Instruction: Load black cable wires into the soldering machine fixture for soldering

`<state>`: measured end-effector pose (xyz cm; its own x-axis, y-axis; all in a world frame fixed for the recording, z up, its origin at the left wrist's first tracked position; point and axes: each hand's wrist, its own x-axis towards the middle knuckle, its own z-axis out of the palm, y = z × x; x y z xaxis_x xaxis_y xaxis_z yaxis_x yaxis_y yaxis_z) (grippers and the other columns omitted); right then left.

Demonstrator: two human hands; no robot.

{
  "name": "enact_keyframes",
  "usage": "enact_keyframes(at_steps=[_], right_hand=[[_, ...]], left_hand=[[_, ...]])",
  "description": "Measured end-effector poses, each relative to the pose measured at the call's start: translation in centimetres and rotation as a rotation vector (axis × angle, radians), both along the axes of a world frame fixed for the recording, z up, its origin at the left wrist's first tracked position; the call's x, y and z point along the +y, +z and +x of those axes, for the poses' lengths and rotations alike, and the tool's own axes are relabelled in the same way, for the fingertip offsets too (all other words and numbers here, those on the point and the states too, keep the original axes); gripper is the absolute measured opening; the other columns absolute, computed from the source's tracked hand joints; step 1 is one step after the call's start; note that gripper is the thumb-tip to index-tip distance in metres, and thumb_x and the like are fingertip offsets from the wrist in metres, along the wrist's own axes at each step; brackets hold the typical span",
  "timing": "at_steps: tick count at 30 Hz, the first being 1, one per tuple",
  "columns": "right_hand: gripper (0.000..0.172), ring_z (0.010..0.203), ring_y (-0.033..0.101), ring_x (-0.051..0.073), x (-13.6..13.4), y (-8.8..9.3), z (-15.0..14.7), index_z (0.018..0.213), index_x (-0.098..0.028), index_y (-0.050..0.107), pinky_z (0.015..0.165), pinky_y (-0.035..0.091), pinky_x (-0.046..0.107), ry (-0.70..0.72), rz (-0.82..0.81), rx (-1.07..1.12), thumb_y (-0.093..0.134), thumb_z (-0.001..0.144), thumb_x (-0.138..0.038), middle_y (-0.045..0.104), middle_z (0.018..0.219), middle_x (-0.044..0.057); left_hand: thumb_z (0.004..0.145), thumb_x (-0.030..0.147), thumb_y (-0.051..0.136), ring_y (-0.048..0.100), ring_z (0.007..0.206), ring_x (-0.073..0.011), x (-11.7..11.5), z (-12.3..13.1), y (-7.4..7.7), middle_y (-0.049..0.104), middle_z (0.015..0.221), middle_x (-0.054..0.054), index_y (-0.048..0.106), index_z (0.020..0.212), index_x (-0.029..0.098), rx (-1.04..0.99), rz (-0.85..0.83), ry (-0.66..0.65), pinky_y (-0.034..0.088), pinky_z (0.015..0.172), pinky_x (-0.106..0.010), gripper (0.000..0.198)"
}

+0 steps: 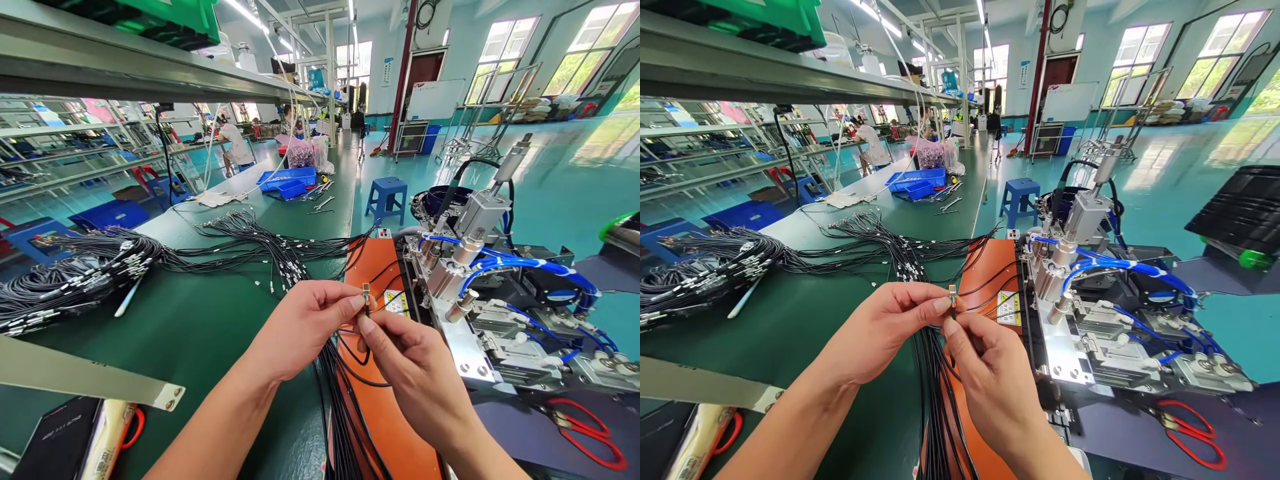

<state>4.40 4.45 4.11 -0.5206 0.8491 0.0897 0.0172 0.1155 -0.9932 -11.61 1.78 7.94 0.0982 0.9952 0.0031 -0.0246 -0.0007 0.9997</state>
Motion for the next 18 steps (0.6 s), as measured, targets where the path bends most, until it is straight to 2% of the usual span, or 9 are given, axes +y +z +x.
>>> enact_keyframes(at_steps=[5,9,18], right_hand=[[0.033,0.059,0.037,0.01,-0.06,0.1,0.01,0.076,-0.017,0.063,0.052,0.032,0.022,-0.003,-0.022,0.01,0.056,0.094,-0.044,0.048,0.065,-0.002],[0.029,0.063,0.042,0.012,-0.06,0.07,-0.05,0.083,-0.018,0.066,0.056,0.036,0.023,-0.005,-0.039,0.009,0.057,0.094,-0.043,0.055,0.07,-0.001],[0.033,0.061,0.043,0.012,-0.06,-0.18,-0.28,0.075,-0.019,0.064,0.051,0.034,0.023,-0.052,-0.046,-0.035,0.06,0.091,-0.047,0.055,0.066,0.0]], left_hand=[[0.089,0.031,0.067,0.063,0.076,-0.0148,0.08,-0.18,-0.01,0.07,0.082,-0.005,0.074,0.09,0.014,0.006,-0.004,0.054,0.053,0.076,-0.027,0.018],[0.087,0.031,0.07,0.064,0.08,-0.0161,0.07,-0.51,-0.12,0.07,0.087,-0.006,0.071,0.091,0.014,0.004,-0.023,0.095,0.054,0.079,-0.03,0.017],[0.086,0.032,0.07,0.064,0.081,-0.017,0.07,-1.02,-0.19,0.068,0.089,-0.006,0.07,0.093,0.015,0.044,-0.029,0.085,0.054,0.079,-0.031,0.019]])
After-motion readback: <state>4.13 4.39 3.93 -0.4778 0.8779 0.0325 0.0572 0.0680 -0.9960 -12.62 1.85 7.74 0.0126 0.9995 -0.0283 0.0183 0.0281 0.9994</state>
